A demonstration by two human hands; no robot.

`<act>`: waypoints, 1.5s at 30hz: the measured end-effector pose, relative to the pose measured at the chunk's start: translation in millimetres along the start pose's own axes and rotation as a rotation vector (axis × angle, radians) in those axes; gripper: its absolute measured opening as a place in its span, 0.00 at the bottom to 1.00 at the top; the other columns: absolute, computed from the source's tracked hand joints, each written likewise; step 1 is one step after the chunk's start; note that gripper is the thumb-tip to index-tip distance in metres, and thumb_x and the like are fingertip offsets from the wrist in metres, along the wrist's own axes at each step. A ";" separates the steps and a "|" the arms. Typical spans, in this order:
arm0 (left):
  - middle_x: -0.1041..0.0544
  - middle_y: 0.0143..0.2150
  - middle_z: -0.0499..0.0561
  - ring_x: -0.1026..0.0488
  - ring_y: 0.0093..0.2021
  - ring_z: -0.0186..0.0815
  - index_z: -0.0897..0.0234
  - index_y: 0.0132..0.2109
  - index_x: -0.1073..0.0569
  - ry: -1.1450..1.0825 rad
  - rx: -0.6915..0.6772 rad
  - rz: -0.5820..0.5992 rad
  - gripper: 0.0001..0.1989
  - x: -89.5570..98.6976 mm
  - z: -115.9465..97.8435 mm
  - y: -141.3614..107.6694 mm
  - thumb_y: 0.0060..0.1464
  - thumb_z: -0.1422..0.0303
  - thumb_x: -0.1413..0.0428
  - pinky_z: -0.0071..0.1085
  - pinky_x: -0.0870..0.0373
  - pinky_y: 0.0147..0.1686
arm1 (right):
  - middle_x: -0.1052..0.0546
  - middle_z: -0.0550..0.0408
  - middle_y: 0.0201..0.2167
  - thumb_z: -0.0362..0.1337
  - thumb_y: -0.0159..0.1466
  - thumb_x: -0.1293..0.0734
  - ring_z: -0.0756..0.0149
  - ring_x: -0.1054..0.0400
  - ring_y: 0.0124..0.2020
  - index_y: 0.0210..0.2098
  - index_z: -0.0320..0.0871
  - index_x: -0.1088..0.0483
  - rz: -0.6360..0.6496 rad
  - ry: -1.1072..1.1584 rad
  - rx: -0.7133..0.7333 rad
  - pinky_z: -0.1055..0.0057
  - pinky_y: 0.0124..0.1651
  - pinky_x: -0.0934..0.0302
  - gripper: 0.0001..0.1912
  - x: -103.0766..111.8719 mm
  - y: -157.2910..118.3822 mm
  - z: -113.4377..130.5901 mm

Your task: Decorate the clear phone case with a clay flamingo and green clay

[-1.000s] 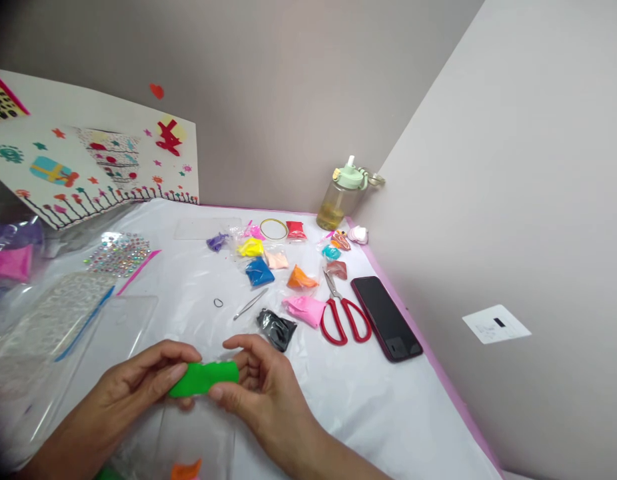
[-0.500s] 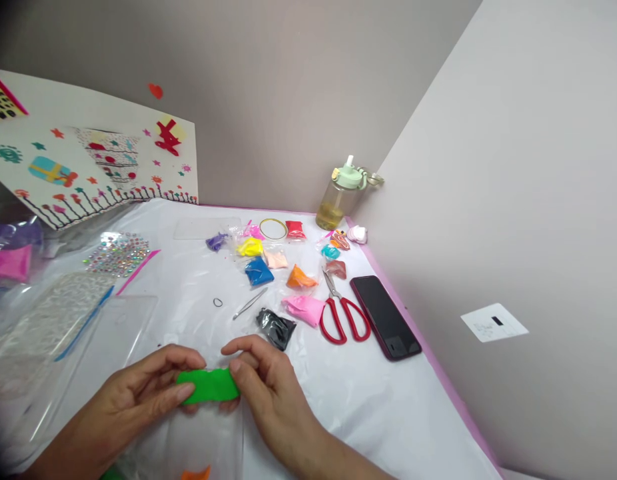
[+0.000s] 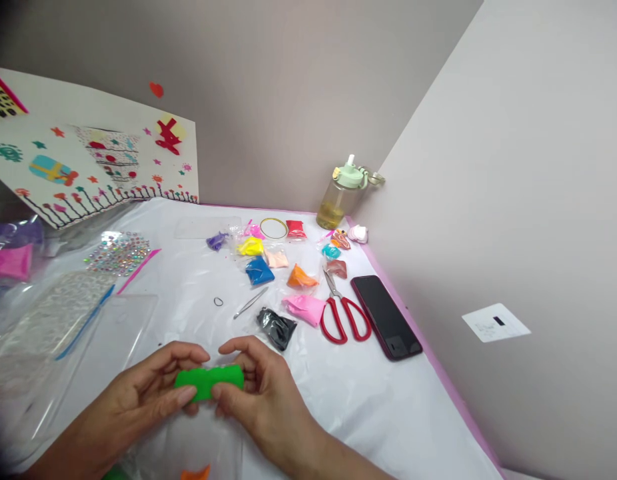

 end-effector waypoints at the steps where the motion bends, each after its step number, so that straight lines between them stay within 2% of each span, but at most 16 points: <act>1: 0.22 0.43 0.45 0.24 0.41 0.36 0.51 0.48 0.26 0.009 0.009 0.019 0.15 -1.1 0.7 -0.1 0.54 0.59 0.35 0.29 0.27 0.41 | 0.28 0.63 0.25 0.39 0.57 0.24 0.72 0.33 0.25 0.47 0.44 0.32 -0.012 -0.005 -0.001 0.74 0.33 0.39 0.21 -0.2 0.2 -0.9; 3: 0.21 0.42 0.45 0.23 0.42 0.37 0.51 0.49 0.27 0.022 0.024 0.036 0.17 -2.5 2.2 -0.3 0.53 0.60 0.34 0.30 0.28 0.41 | 0.28 0.63 0.25 0.38 0.57 0.25 0.72 0.34 0.26 0.47 0.44 0.31 -0.018 -0.020 0.002 0.74 0.33 0.40 0.20 -0.6 0.3 -2.2; 6: 0.21 0.39 0.45 0.23 0.38 0.37 0.52 0.49 0.28 0.047 0.032 0.005 0.18 -1.9 4.0 -0.9 0.52 0.61 0.34 0.30 0.28 0.39 | 0.28 0.62 0.28 0.38 0.58 0.25 0.70 0.34 0.29 0.47 0.45 0.31 0.015 -0.046 0.013 0.73 0.35 0.40 0.19 -1.9 -0.5 -3.2; 12: 0.21 0.43 0.48 0.23 0.41 0.39 0.53 0.52 0.30 0.079 0.043 -0.004 0.20 -1.5 5.7 -3.7 0.54 0.61 0.36 0.32 0.28 0.41 | 0.30 0.62 0.30 0.35 0.58 0.26 0.70 0.38 0.31 0.47 0.47 0.30 0.001 -0.164 0.059 0.73 0.35 0.43 0.18 -1.4 -3.3 -1.2; 17: 0.21 0.38 0.46 0.24 0.37 0.38 0.53 0.51 0.30 0.088 0.023 -0.032 0.19 -1.1 3.7 -3.1 0.53 0.61 0.36 0.32 0.29 0.40 | 0.30 0.61 0.31 0.37 0.61 0.28 0.69 0.37 0.33 0.50 0.47 0.31 0.054 -0.174 0.055 0.71 0.38 0.42 0.18 -3.8 -4.0 -1.1; 20: 0.22 0.35 0.44 0.25 0.34 0.36 0.53 0.50 0.30 0.090 0.013 -0.034 0.18 -1.4 2.3 -2.4 0.53 0.61 0.36 0.31 0.30 0.38 | 0.30 0.61 0.30 0.38 0.61 0.28 0.68 0.37 0.33 0.49 0.46 0.31 0.032 -0.176 0.043 0.71 0.37 0.42 0.18 -4.3 -3.4 -1.7; 22: 0.22 0.36 0.44 0.24 0.37 0.38 0.53 0.51 0.30 0.067 0.014 0.006 0.19 -3.7 1.6 -2.0 0.54 0.61 0.36 0.32 0.29 0.41 | 0.30 0.60 0.30 0.40 0.61 0.28 0.69 0.36 0.32 0.49 0.45 0.31 0.032 -0.157 0.039 0.71 0.37 0.41 0.18 -5.1 -3.6 -1.1; 26: 0.21 0.36 0.45 0.22 0.40 0.41 0.53 0.51 0.30 0.040 0.013 0.050 0.18 -7.4 0.8 -1.0 0.54 0.62 0.37 0.35 0.29 0.42 | 0.29 0.59 0.31 0.44 0.68 0.34 0.68 0.32 0.33 0.52 0.45 0.32 0.113 -0.145 0.060 0.69 0.40 0.39 0.16 -8.6 -6.2 2.4; 29: 0.23 0.32 0.43 0.23 0.36 0.40 0.53 0.51 0.30 0.065 -0.001 -0.007 0.18 -5.2 0.4 -1.9 0.54 0.63 0.37 0.34 0.30 0.39 | 0.29 0.59 0.31 0.45 0.67 0.32 0.69 0.32 0.33 0.52 0.46 0.32 0.118 -0.138 0.062 0.70 0.39 0.39 0.17 -8.7 -6.7 3.9; 35: 0.22 0.37 0.45 0.25 0.39 0.37 0.53 0.46 0.26 0.098 0.003 0.013 0.12 -0.7 -5.5 -4.1 0.57 0.57 0.39 0.30 0.30 0.40 | 0.26 0.57 0.32 0.44 0.65 0.30 0.69 0.32 0.33 0.44 0.44 0.29 0.081 -0.100 0.054 0.71 0.38 0.38 0.12 -8.5 -4.3 7.6; 40: 0.24 0.34 0.45 0.26 0.38 0.37 0.56 0.37 0.24 0.178 -0.018 -0.060 0.11 3.3 -15.5 -1.5 0.57 0.55 0.39 0.27 0.30 0.38 | 0.28 0.58 0.31 0.43 0.65 0.30 0.68 0.33 0.32 0.43 0.43 0.29 0.092 -0.145 0.026 0.70 0.38 0.39 0.12 -9.1 -5.2 5.2; 45: 0.27 0.30 0.44 0.30 0.34 0.35 0.58 0.34 0.26 0.256 0.000 -0.050 0.13 1.6 -20.0 -4.1 0.58 0.54 0.41 0.26 0.34 0.35 | 0.29 0.58 0.30 0.41 0.64 0.31 0.68 0.33 0.31 0.42 0.43 0.30 0.101 -0.169 0.013 0.70 0.37 0.41 0.10 -9.9 -5.1 3.7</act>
Point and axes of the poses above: each hand's wrist, its own y-axis towards the middle knuckle, its own x-axis out of the back of the hand, z = x × y, the point moved 4 cm from there along y, towards the middle knuckle
